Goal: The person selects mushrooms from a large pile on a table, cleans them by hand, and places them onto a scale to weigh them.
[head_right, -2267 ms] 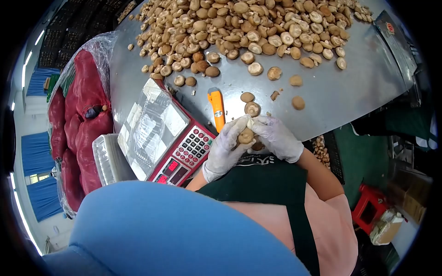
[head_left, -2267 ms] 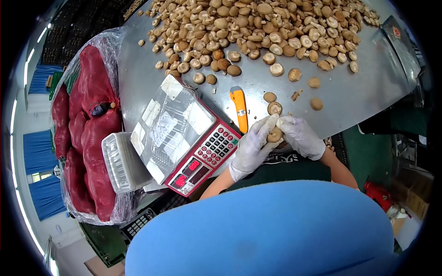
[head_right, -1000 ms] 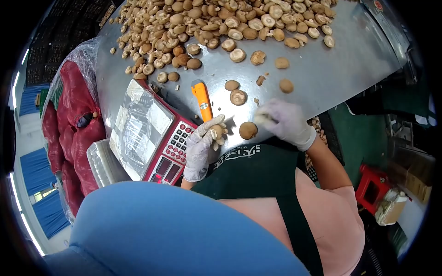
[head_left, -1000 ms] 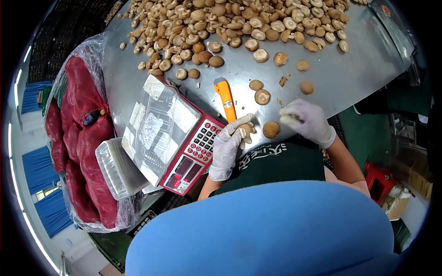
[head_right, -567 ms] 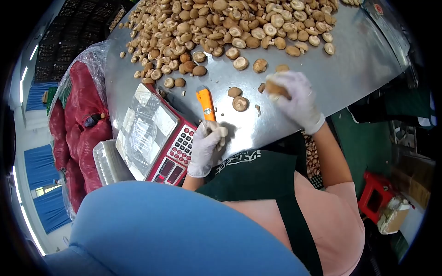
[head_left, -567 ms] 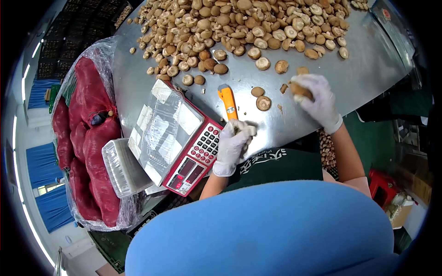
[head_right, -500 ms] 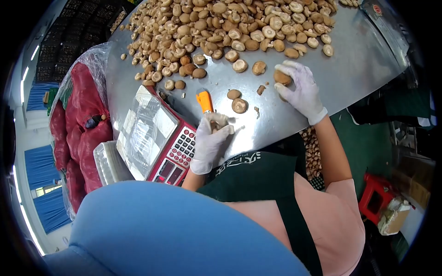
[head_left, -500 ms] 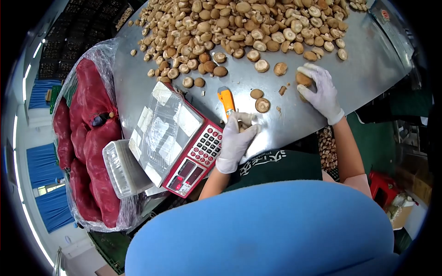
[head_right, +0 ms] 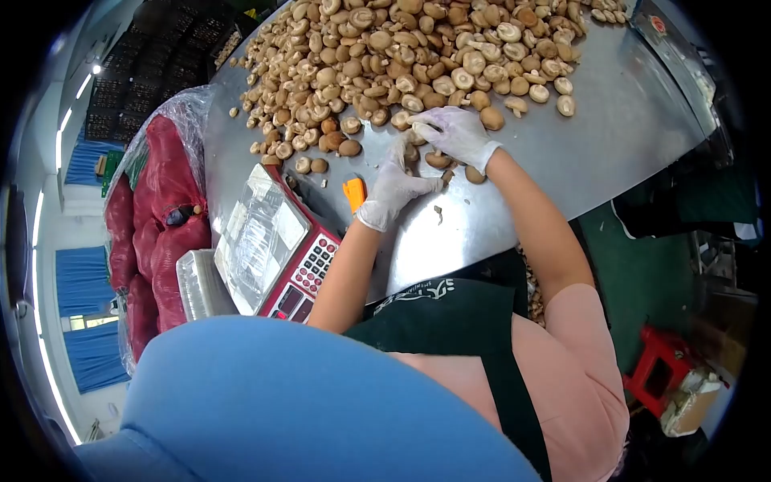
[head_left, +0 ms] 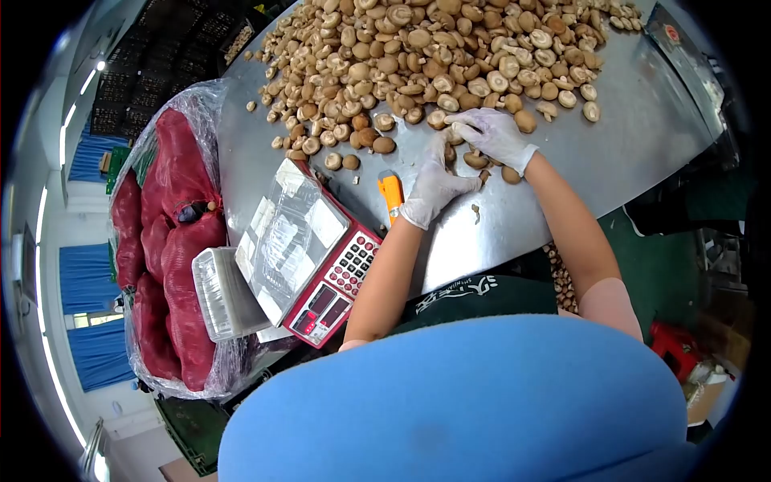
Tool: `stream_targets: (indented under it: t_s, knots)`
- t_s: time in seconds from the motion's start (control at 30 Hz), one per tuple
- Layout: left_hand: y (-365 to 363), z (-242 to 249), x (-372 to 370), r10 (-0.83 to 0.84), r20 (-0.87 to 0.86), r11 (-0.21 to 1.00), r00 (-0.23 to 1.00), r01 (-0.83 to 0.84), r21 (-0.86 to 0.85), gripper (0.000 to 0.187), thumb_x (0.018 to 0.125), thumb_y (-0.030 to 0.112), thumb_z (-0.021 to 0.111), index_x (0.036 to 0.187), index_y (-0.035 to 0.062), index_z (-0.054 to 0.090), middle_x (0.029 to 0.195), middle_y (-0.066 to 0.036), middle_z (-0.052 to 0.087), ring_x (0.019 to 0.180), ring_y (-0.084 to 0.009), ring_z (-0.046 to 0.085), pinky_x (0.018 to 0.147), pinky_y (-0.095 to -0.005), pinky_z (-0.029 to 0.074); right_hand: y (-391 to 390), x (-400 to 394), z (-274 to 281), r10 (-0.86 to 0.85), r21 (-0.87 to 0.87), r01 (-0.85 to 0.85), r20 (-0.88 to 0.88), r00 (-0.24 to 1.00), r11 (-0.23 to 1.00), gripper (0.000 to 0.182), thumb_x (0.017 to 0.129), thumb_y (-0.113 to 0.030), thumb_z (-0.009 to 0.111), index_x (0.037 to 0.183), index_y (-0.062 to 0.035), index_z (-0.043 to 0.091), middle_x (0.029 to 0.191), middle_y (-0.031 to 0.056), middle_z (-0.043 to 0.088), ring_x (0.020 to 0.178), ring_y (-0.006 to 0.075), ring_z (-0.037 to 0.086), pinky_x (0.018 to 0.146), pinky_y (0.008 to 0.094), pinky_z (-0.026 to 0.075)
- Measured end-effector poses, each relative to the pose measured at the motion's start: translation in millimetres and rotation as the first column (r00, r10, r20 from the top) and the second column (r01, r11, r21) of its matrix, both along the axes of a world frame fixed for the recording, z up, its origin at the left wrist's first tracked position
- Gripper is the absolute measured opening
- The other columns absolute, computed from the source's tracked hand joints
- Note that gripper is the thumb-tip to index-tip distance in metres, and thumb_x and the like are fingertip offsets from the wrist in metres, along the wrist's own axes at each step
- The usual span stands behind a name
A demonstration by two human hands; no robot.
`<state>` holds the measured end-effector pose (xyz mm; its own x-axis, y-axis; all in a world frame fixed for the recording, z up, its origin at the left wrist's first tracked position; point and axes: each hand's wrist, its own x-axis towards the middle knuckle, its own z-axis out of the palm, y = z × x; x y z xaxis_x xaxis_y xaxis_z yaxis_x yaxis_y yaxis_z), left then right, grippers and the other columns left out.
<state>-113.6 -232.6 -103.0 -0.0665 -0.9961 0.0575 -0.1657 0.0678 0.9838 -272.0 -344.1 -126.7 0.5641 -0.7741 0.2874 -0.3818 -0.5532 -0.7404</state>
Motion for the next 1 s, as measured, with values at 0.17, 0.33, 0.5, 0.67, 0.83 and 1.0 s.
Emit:
stream_targets:
  t_s: [0.17,0.33,0.5,0.67,0.83,1.0]
  knots:
    - [7.7,22.0,-37.1,-0.046,-0.117,0.997,0.992,0.053,0.055,0.066,0.061,0.004,0.082,0.123,0.0009,0.058,0.124,-0.006,0.057,0.111,-0.0158,0.054,0.101,-0.0281,0.044,14.5,-19.1,-18.4,0.03,0.373,-0.121,0.241,0.97,0.92,0.026,0.09,-0.011,0.073,0.113,0.0002,0.065,0.104,0.0039,0.067,0.098,0.0125,0.063,0.086,0.0269,0.051]
    - [38.4,5.0,-95.5,-0.198,-0.086,0.98,0.976,0.199,0.006,0.075,0.066,0.005,0.082,0.134,0.0037,0.051,0.13,-0.01,0.049,0.12,-0.0203,0.051,0.108,-0.0326,0.041,74.5,-108.7,28.8,-0.06,0.279,0.055,0.011,0.998,0.959,0.02,0.086,-0.015,0.076,0.102,-0.0039,0.07,0.092,0.0075,0.063,0.083,0.0174,0.061,0.078,0.0315,0.051]
    - [60.3,13.3,-144.4,-0.598,0.109,0.8,0.794,0.6,0.019,0.081,0.068,0.014,0.086,0.141,0.0056,0.051,0.15,-0.021,0.042,0.139,-0.0379,0.04,0.119,-0.0428,0.031,135.6,-213.9,37.1,-0.187,0.329,0.209,-0.095,0.978,0.921,0.017,0.082,-0.012,0.074,0.096,-0.0032,0.073,0.091,0.0079,0.065,0.08,0.0181,0.062,0.074,0.0311,0.052]
    - [65.2,-2.1,-141.8,-0.412,0.253,0.875,0.875,0.458,-0.16,0.068,0.076,0.011,0.082,0.139,0.0083,0.056,0.141,-0.017,0.052,0.129,-0.0324,0.051,0.11,-0.0424,0.042,186.6,-264.1,49.2,-0.599,0.716,0.345,0.127,0.79,0.607,0.026,0.091,-0.02,0.065,0.105,0.0003,0.071,0.103,0.0063,0.068,0.093,0.0138,0.063,0.081,0.0282,0.051]
    - [40.1,16.6,-73.8,0.257,0.586,0.888,0.768,0.051,-0.456,0.037,0.094,0.014,0.068,0.13,0.0058,0.063,0.115,-0.018,0.066,0.095,-0.0307,0.067,0.083,-0.0371,0.056,188.9,-272.8,16.1,-0.623,0.746,-0.321,0.665,0.412,0.584,0.036,0.107,-0.027,0.05,0.128,0.0,0.057,0.103,0.009,0.063,0.083,0.0163,0.06,0.072,0.0302,0.05]
    - [35.4,-19.6,-46.8,0.104,0.553,0.958,0.827,0.065,-0.278,0.033,0.094,0.016,0.069,0.124,0.0015,0.067,0.102,-0.013,0.066,0.079,-0.024,0.068,0.067,-0.0319,0.057,170.8,-252.0,24.2,-0.623,0.715,-0.464,0.692,0.365,0.523,0.042,0.109,-0.03,0.041,0.124,0.0046,0.057,0.089,0.0039,0.061,0.068,0.0095,0.054,0.057,0.0211,0.044]
